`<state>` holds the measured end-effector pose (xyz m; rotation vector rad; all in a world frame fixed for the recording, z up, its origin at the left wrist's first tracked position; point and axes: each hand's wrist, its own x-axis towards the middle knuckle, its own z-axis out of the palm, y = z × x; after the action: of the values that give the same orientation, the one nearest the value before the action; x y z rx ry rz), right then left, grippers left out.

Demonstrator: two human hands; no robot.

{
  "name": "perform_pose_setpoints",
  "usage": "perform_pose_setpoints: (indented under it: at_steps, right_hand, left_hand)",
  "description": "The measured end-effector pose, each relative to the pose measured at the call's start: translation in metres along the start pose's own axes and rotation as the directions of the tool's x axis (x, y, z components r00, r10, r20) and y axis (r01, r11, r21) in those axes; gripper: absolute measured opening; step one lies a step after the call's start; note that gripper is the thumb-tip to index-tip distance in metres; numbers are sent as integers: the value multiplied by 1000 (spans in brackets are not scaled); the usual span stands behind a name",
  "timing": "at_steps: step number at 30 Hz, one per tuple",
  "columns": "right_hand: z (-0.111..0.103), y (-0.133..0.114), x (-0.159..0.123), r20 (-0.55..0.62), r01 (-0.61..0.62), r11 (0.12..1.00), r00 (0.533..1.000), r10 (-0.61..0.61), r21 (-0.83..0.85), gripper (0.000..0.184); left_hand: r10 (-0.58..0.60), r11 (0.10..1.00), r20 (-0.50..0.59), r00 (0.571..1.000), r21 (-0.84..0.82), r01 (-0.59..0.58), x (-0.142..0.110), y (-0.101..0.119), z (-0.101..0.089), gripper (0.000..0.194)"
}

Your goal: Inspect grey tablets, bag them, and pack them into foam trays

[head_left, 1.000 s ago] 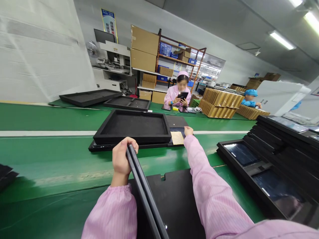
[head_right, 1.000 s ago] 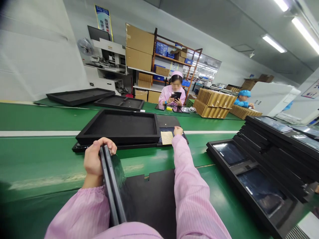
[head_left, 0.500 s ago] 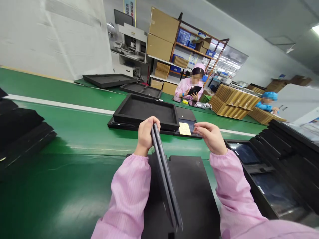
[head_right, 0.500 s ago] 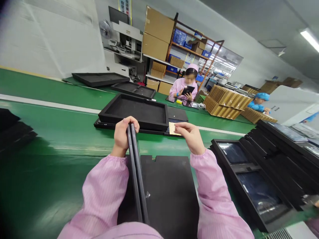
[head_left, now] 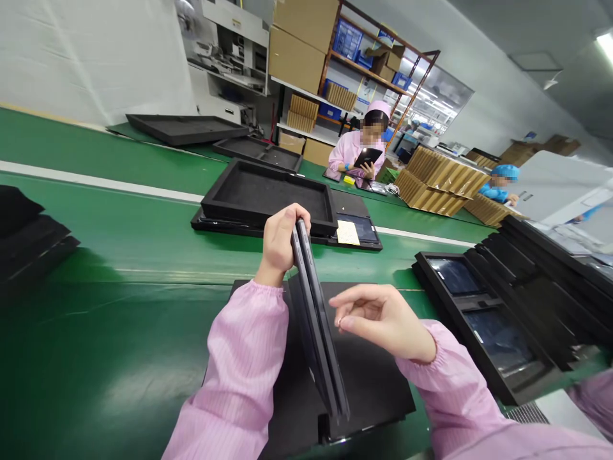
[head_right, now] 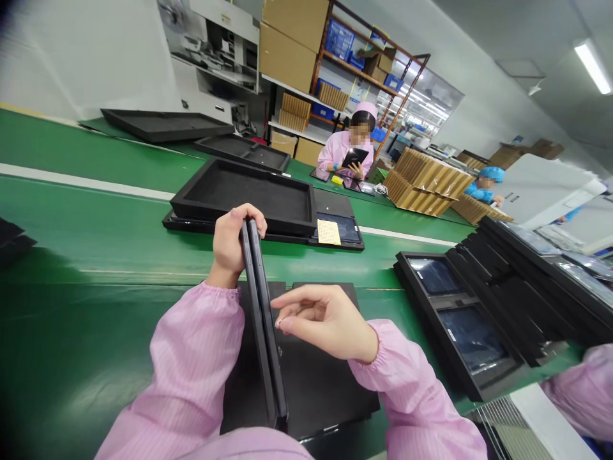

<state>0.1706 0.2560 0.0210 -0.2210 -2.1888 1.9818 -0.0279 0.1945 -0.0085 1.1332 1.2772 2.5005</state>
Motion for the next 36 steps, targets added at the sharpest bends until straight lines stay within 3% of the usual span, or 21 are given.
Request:
perform_pose_setpoints:
  at_steps: [2, 8, 13, 17, 27, 32, 36]
  right_hand:
    - [4, 0, -5, 2, -15, 999, 1000, 15, -38, 4]
    - [7, -4, -16, 16, 113, 967, 993, -113, -228, 12]
    - [6, -4, -16, 53, 202, 841, 978, -203, -502, 14]
    - [8, -6, -15, 102, 248, 735, 966, -238, -631, 16]
    - [13, -13, -21, 123, 314, 558, 927, -353, -768, 19]
    - [17, -20, -22, 122, 312, 533, 924, -361, -786, 20]
    - [19, -23, -24, 145, 336, 565, 923, -356, -754, 19]
  left_hand:
    - [-2, 1000, -9, 1000, -5, 2, 0, -1, 0, 56]
    - [13, 999, 2, 1000, 46, -13, 0, -3, -1, 60]
    - [40, 995, 27, 999, 87, -43, 1, -4, -2, 60]
    - [58, 993, 34, 998, 98, -61, 1, -4, -2, 59]
    - [71, 992, 37, 997, 104, -74, 2, -4, -1, 59]
    - [76, 990, 50, 996, 118, -82, 2, -1, 0, 58]
    - [84, 989, 58, 995, 113, -90, 2, 0, 1, 57]
